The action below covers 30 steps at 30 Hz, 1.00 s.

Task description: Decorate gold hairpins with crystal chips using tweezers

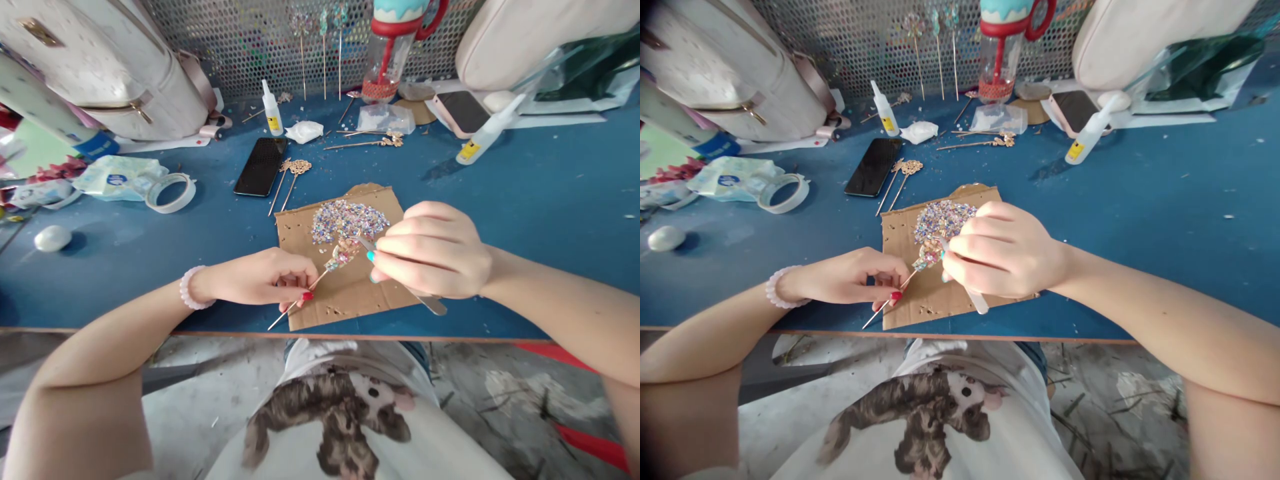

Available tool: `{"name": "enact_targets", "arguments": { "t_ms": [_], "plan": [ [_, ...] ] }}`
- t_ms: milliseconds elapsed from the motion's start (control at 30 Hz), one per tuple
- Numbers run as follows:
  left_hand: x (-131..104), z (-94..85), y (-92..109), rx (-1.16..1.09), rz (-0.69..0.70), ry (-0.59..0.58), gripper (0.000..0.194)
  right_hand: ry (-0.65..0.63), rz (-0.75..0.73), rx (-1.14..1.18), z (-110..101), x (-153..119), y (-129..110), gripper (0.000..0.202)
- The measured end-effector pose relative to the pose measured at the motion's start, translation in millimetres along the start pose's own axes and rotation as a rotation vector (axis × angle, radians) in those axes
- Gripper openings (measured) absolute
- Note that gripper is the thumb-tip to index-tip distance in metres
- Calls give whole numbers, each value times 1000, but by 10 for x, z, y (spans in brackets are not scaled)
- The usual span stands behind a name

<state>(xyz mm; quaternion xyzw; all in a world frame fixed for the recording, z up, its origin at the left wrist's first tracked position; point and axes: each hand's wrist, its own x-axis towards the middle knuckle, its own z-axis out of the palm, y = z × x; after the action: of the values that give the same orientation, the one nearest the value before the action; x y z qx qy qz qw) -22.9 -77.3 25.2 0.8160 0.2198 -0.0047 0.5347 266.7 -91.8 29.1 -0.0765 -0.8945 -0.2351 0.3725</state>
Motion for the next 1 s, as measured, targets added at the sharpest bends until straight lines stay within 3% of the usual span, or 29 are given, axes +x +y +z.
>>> {"name": "enact_targets", "arguments": {
  "t_ms": [533, 1000],
  "plan": [
    [-1, 17, -2, -7, -33, 6, 20, -24, -102, -76, -16, -4, -18, 8],
    [2, 13, 2, 18, -9, 13, 18, -6, -104, -95, -10, 0, 2, 12]
  ]
}}
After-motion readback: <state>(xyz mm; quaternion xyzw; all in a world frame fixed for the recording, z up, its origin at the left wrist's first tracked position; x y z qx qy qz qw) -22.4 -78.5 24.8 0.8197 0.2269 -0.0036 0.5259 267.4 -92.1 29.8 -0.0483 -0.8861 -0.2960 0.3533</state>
